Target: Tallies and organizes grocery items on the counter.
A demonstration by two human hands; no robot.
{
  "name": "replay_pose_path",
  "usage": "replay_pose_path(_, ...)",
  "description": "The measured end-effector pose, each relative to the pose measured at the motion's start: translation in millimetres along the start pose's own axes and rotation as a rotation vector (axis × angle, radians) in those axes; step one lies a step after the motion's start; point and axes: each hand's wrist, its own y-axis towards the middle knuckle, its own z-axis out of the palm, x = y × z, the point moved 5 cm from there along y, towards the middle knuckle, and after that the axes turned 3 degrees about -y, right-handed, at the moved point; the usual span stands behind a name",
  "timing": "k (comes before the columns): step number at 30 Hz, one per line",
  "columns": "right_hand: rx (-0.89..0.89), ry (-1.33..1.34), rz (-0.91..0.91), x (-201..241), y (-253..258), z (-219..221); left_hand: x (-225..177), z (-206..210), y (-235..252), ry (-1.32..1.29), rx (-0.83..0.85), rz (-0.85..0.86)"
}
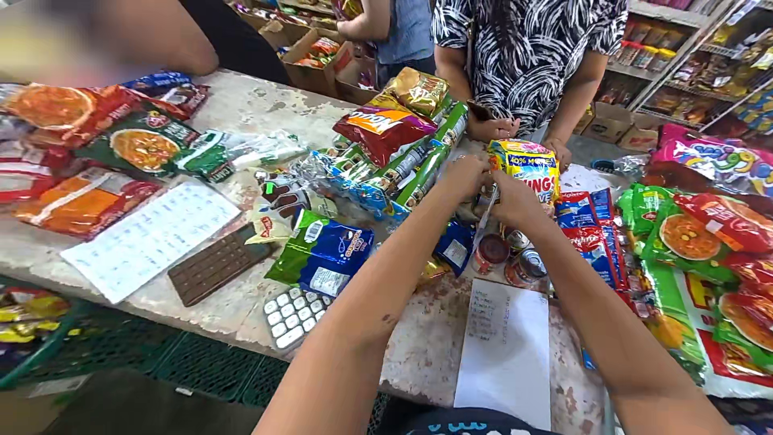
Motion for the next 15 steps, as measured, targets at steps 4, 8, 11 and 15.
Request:
replay_pose_path(4, 0.061, -0.076, 0.032, -5.9, 11.8, 4.7, -2.0, -8.3, -15.2, 0.125, 0.045, -0.036)
replay_pose_path(8, 0.014, -0.003, -0.05, -9.4, 9.3, 8.3, 2.5, -10.7, -42.4, 0.227, 0.016, -0.017)
replay_pose_path(11, 0.015, 0.039, -0.089, -2.8, 4.7, 14.3, 8.3, -13.9, -64.2, 0.212, -0.017, -0.038)
replay_pose_path(15, 0.035, 0.261, -0.231, -4.4, 2.2, 22.0, 9.4, -11.4, -78.6, 0.195, -0.009, -0.061)
